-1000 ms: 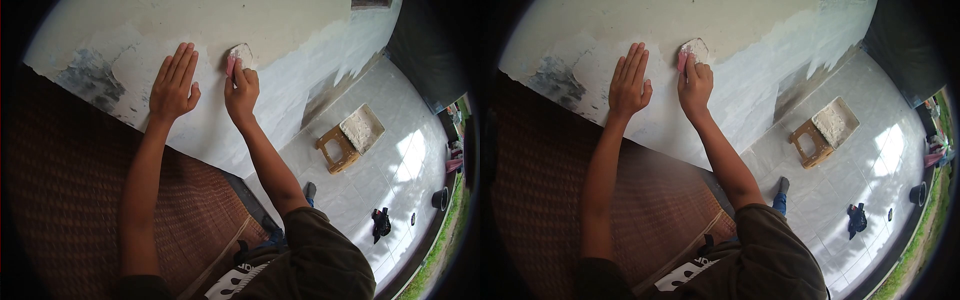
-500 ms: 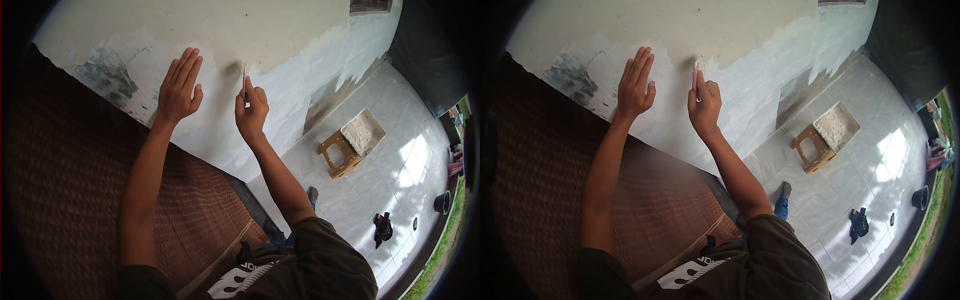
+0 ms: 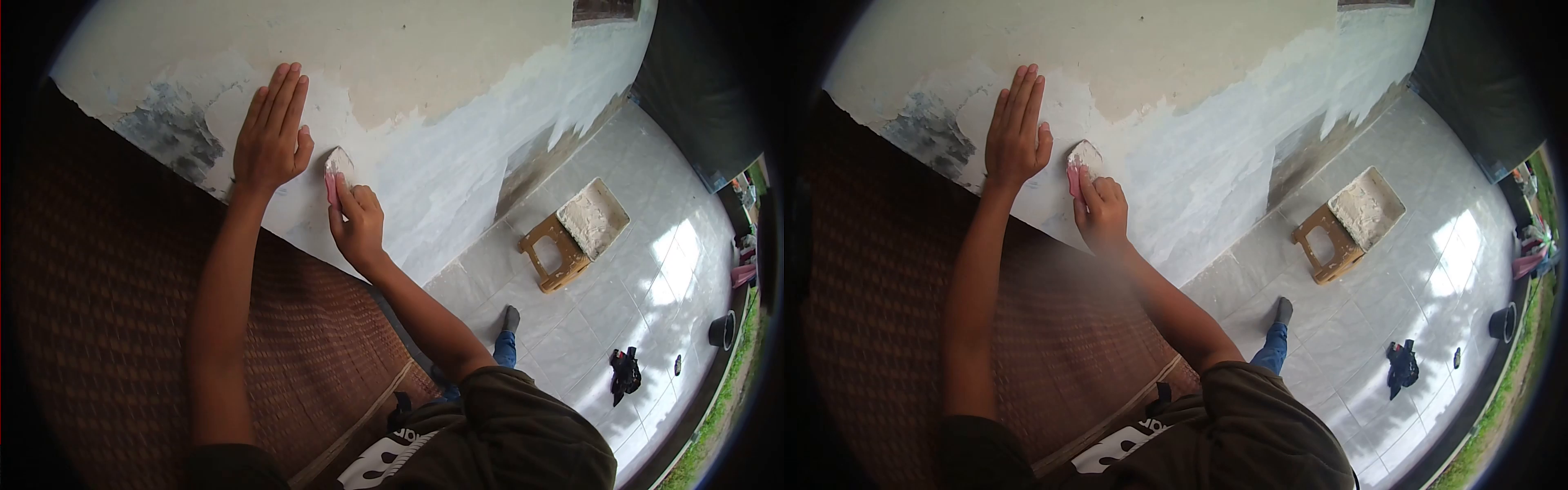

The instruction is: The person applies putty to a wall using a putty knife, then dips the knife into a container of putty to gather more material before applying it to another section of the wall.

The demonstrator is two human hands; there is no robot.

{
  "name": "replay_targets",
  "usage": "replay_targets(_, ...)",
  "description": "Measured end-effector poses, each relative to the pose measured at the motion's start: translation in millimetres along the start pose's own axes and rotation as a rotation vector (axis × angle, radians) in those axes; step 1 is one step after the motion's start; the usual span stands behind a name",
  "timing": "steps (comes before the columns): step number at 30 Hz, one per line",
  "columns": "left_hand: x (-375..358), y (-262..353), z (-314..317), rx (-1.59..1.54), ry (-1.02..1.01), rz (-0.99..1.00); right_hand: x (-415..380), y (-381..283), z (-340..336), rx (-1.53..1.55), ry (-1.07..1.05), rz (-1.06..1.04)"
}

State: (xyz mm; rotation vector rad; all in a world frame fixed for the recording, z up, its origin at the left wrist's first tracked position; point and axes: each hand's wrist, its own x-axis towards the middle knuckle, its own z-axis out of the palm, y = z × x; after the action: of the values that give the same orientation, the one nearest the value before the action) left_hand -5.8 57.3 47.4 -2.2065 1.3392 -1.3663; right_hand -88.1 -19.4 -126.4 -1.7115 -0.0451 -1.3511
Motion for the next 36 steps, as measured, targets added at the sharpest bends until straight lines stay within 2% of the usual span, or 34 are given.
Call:
replay_targets(3,0.8,0.6,-1.5,-0.005,-0.005,0.006,16.5,5.7,-19.9,0.067,0.087,-0.040)
replay_targets(7,1.0,1.3,-1.0,-0.005,-0.002,0.005,80.6,39.7,-16.8,-0.077,0.291,-0.081)
replay_targets(10,0.5,1.0,-0.4,-0.006,-0.006,0.012,92.3,41.7,1.5,-0.211,0.248,-0.090)
replay_targets(13,0.3,-0.5,-0.3,-0.015,0.006,0.008,57.6,30.4,21.0,-0.210,0.158,-0.109)
replay_targets(15,0.6,-0.2,-0.8,-0.030,-0.001,0.005,19.8,15.3,15.9,-0.130,0.121,-0.124)
replay_targets(19,-1.0,0.2,-0.8,-0.019,-0.003,0.007,-44.3,-4.6,-16.8,0.197,-0.154,0.086)
replay_targets(22,0.5,0.6,0.1,-0.014,0.008,0.014,-11.4,8.1,-40.0,0.089,-0.108,0.015)
replay_targets(24,0.9,1.2,-0.5,0.010,0.011,0.012,31.7,20.2,-46.6,0.004,0.007,-0.070)
replay_targets(27,0.5,0.9,0.3,0.018,0.001,0.012,83.8,45.9,-38.4,-0.124,0.177,-0.214)
replay_targets(29,0.6,1.3,0.5,0.017,0.003,0.013,101.8,55.4,-29.0,-0.233,0.207,-0.226)
replay_targets(32,0.9,0.3,0.2,0.007,0.012,0.013,93.2,55.8,-2.9,-0.238,0.210,-0.210)
replay_targets(36,1.4,1.1,-1.3,-0.012,0.007,0.008,25.7,27.5,20.7,-0.159,0.145,-0.169)
